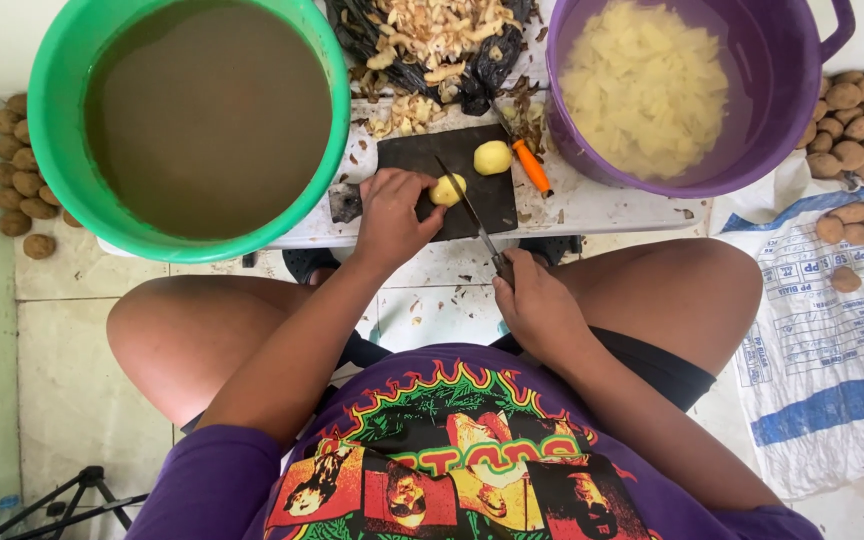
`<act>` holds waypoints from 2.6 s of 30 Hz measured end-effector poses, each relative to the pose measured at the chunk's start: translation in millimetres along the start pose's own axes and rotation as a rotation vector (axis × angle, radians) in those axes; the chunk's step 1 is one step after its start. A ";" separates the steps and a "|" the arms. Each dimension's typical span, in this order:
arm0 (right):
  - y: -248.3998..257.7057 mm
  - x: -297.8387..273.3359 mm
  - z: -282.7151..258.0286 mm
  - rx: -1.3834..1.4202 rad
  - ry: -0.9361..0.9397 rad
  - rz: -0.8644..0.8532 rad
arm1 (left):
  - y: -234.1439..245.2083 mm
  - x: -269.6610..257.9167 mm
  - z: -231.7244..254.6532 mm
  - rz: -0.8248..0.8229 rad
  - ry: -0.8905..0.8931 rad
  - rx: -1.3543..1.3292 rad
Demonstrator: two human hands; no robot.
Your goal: Peeling potatoes with a hand peeler and slicing them into thin strips using a knife on a cutting board.
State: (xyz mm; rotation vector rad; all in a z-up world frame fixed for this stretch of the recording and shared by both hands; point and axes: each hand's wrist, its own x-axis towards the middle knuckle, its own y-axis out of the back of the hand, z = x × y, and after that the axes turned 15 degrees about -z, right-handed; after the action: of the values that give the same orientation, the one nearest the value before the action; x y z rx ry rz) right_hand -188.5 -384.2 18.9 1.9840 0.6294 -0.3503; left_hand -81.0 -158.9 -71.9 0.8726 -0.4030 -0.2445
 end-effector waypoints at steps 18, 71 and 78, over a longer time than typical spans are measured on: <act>-13.8 3.8 -2.8 -0.046 0.031 0.048 | -0.6 -0.6 -1.1 0.024 -0.014 0.005; 11.7 6.9 -12.7 0.081 -0.067 -0.181 | 24.7 8.7 2.0 -0.232 0.021 -0.098; 8.9 6.4 -9.2 0.077 -0.069 -0.182 | 22.8 6.6 2.0 -0.223 0.031 -0.071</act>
State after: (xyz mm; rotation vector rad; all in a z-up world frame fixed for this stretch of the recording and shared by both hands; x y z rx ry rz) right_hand -178.3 -377.6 26.6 1.9828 0.7641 -0.5592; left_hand -75.0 -148.5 -51.3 0.8504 -0.2665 -0.4481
